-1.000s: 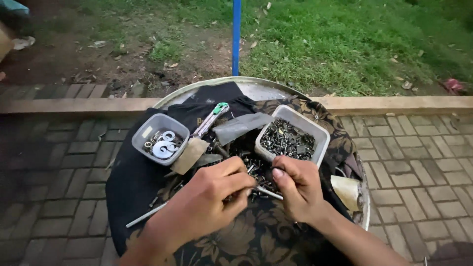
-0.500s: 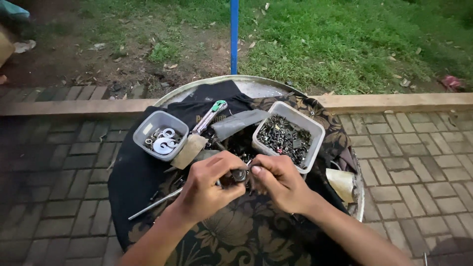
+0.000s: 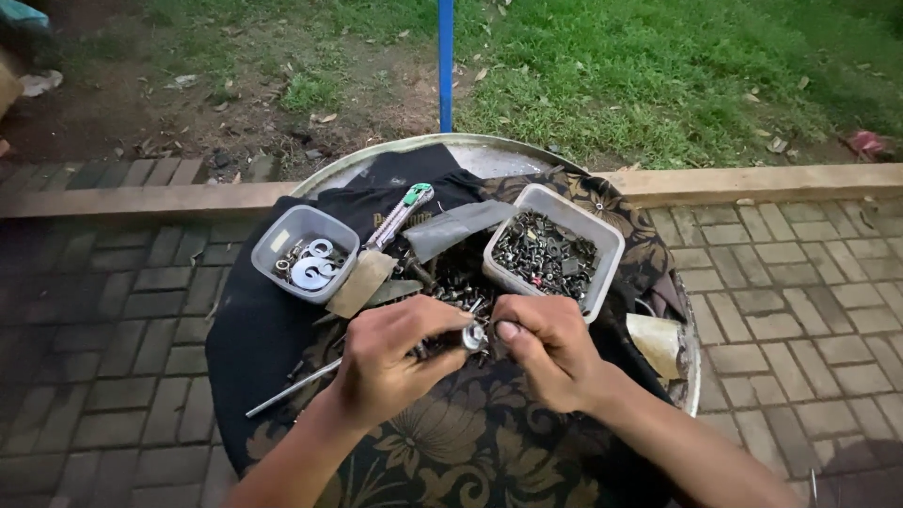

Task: The person assembles small padlocks by hand at an outdoor table. They pick up lock bodies, shackle pieces, and pins, then insert and align components to form complete locks. Finished locks are placed into a container on the table.

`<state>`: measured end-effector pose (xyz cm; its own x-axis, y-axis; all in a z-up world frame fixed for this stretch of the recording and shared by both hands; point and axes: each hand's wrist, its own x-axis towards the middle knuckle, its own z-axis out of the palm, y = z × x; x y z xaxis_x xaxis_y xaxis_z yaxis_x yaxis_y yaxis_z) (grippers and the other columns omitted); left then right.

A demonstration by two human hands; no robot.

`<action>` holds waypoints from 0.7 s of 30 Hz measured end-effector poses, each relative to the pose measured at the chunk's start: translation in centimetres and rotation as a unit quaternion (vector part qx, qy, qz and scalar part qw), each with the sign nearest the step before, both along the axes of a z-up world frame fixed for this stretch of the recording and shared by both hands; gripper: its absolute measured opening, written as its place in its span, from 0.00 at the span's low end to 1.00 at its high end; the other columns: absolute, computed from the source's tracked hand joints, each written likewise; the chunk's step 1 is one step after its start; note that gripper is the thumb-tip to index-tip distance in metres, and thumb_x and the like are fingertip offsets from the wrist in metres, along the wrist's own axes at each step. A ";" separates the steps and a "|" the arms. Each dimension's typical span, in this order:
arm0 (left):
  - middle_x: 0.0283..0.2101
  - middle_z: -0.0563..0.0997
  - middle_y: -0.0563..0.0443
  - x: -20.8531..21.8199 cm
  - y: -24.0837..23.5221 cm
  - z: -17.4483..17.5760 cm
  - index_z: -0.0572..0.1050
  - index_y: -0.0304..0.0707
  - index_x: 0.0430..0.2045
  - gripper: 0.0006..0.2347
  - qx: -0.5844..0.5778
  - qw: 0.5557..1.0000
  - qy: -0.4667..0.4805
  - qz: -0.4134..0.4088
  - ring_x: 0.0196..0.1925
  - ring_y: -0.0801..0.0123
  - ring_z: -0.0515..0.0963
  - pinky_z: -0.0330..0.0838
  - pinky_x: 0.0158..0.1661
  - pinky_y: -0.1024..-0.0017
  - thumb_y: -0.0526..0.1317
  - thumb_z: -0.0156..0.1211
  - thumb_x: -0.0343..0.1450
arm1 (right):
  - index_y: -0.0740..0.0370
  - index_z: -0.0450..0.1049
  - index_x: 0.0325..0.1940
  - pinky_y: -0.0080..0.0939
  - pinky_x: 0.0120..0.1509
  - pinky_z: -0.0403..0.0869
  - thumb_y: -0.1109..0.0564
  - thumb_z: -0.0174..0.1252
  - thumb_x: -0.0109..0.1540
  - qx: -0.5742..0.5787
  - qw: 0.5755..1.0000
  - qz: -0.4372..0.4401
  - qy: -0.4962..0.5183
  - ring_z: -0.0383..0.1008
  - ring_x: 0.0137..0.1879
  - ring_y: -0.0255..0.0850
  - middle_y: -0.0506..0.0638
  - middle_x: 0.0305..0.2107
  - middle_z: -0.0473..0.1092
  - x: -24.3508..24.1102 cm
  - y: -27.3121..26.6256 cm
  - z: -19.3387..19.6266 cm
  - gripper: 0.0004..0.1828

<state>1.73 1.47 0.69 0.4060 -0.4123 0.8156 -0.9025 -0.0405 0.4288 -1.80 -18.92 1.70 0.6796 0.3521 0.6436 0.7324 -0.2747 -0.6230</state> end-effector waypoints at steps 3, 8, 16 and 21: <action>0.40 0.85 0.33 0.1 0.1 0.1 0.78 0.23 0.42 0.12 -0.005 1.000 0.000 -0.027 0.39 0.54 0.88 0.86 0.42 0.68 0.26 0.72 0.66 | 0.60 0.61 0.26 0.38 0.28 0.56 0.54 0.37 0.72 0.029 0.999 0.017 -0.011 0.57 0.21 0.38 0.47 0.19 0.62 0.0 0.1 -0.1 0.21; 0.44 0.82 0.34 0.1 0.2 0.3 0.75 0.22 0.51 0.14 0.042 0.998 0.002 -0.039 0.42 0.53 0.85 0.81 0.43 0.66 0.23 0.65 0.70 | 0.57 0.56 0.25 0.39 0.28 0.49 0.55 0.39 0.71 0.015 1.000 -0.009 0.018 0.47 0.20 0.35 0.43 0.17 0.52 0.0 -0.1 -0.5 0.19; 0.46 0.81 0.32 -0.3 0.0 0.7 0.74 0.21 0.50 0.14 0.050 0.998 0.013 -0.046 0.44 0.51 0.84 0.81 0.46 0.64 0.27 0.65 0.71 | 0.59 0.58 0.25 0.38 0.27 0.50 0.56 0.39 0.71 0.012 0.999 -0.012 0.043 0.48 0.20 0.34 0.43 0.16 0.53 0.1 -0.2 -0.5 0.19; 0.47 0.81 0.31 -0.5 -0.2 0.7 0.73 0.20 0.52 0.14 0.043 0.997 0.022 -0.052 0.45 0.49 0.84 0.80 0.47 0.62 0.32 0.60 0.74 | 0.59 0.58 0.25 0.38 0.27 0.50 0.56 0.39 0.71 0.020 0.999 -0.012 0.048 0.47 0.19 0.34 0.43 0.16 0.52 0.0 -0.2 -0.4 0.19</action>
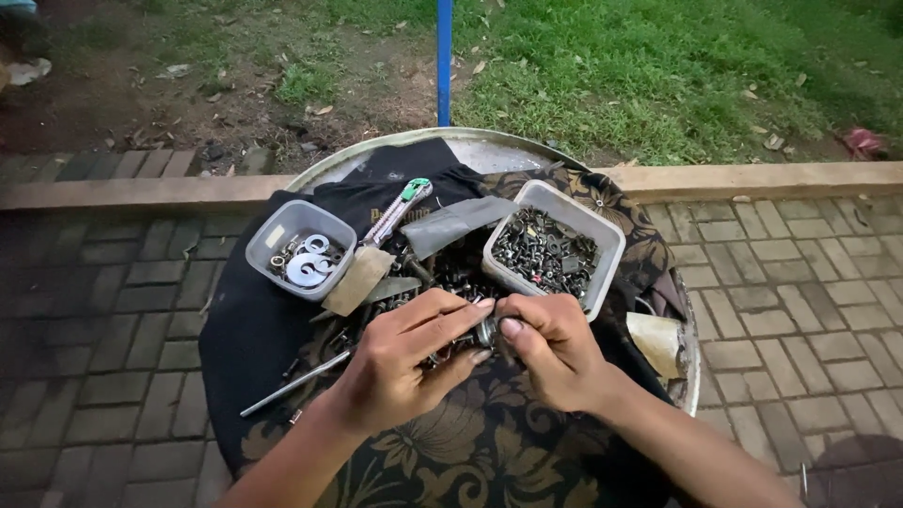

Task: The person assembles small padlocks by hand at an outdoor table. They pick up lock bodies, shackle pieces, and pins, then insert and align components to form complete locks. Finished locks are placed into a container on the table.

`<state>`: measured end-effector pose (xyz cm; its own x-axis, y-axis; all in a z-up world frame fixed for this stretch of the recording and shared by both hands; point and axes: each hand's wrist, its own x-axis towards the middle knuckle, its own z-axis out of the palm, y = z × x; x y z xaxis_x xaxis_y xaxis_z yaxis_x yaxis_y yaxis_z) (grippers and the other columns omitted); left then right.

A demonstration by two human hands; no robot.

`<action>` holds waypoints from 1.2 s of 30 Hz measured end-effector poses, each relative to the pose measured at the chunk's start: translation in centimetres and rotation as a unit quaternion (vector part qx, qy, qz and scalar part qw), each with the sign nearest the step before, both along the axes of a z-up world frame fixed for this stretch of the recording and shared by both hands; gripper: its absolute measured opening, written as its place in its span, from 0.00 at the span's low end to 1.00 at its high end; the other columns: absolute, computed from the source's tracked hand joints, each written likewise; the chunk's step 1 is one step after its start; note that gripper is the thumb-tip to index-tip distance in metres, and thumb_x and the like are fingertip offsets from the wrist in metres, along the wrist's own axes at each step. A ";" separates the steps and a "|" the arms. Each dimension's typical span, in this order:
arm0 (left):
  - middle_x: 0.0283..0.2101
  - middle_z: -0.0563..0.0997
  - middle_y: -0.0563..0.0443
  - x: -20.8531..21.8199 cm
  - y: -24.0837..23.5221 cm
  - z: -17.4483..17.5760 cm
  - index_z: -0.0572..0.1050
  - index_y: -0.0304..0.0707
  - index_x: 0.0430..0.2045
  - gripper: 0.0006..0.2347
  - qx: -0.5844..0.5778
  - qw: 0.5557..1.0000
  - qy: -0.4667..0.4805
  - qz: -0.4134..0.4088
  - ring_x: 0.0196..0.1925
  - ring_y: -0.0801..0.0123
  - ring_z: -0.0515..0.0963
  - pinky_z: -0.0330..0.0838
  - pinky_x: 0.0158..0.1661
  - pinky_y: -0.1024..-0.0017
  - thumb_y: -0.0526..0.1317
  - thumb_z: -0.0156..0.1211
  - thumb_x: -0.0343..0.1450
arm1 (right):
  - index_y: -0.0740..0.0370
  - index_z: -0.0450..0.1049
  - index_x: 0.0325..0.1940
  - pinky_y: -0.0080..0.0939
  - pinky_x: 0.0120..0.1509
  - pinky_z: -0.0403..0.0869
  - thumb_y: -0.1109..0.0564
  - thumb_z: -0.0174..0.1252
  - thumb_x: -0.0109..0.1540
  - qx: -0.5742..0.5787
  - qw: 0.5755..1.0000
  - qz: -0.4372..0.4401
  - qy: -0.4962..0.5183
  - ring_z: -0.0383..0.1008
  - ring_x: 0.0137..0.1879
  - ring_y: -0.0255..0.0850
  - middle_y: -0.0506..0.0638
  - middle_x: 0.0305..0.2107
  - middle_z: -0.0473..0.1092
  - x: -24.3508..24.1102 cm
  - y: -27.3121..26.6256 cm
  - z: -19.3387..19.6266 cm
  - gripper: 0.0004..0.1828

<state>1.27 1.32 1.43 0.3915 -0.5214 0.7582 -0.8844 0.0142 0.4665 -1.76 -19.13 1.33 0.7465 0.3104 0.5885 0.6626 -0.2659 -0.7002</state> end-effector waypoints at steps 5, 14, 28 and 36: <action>0.44 0.81 0.32 -0.2 -0.4 0.4 0.75 0.21 0.49 0.13 -0.022 0.999 0.011 0.025 0.43 0.51 0.83 0.81 0.43 0.63 0.37 0.54 0.75 | 0.58 0.59 0.24 0.36 0.26 0.52 0.56 0.40 0.71 0.008 1.000 0.025 -0.014 0.50 0.19 0.33 0.43 0.16 0.56 0.1 0.1 0.2 0.19; 0.36 0.81 0.38 0.2 -0.1 0.1 0.76 0.26 0.36 0.10 -0.034 0.998 -0.007 0.056 0.37 0.56 0.83 0.82 0.40 0.66 0.32 0.63 0.64 | 0.56 0.54 0.23 0.39 0.26 0.49 0.56 0.41 0.71 -0.025 0.999 0.022 -0.026 0.47 0.18 0.36 0.42 0.16 0.50 0.0 0.1 0.0 0.20; 0.36 0.78 0.38 0.3 -0.2 -0.7 0.74 0.27 0.36 0.10 -0.020 0.994 -0.081 0.075 0.34 0.55 0.81 0.80 0.35 0.65 0.27 0.63 0.64 | 0.55 0.49 0.23 0.39 0.27 0.44 0.56 0.41 0.71 -0.030 0.999 0.025 0.009 0.40 0.20 0.33 0.42 0.16 0.45 0.1 0.4 -0.5 0.21; 0.36 0.78 0.37 0.3 -0.2 -0.7 0.74 0.27 0.39 0.12 -0.023 0.995 -0.073 0.067 0.35 0.55 0.81 0.81 0.36 0.66 0.26 0.63 0.63 | 0.55 0.50 0.22 0.39 0.26 0.45 0.57 0.42 0.70 -0.029 0.999 0.027 0.015 0.39 0.20 0.33 0.42 0.15 0.45 0.0 0.4 -0.5 0.21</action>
<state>1.56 1.16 0.71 0.3393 -0.4353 0.8339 -0.9381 -0.0905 0.3345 -1.73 -18.70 0.86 0.7447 0.3830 0.5465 0.6562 -0.2711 -0.7042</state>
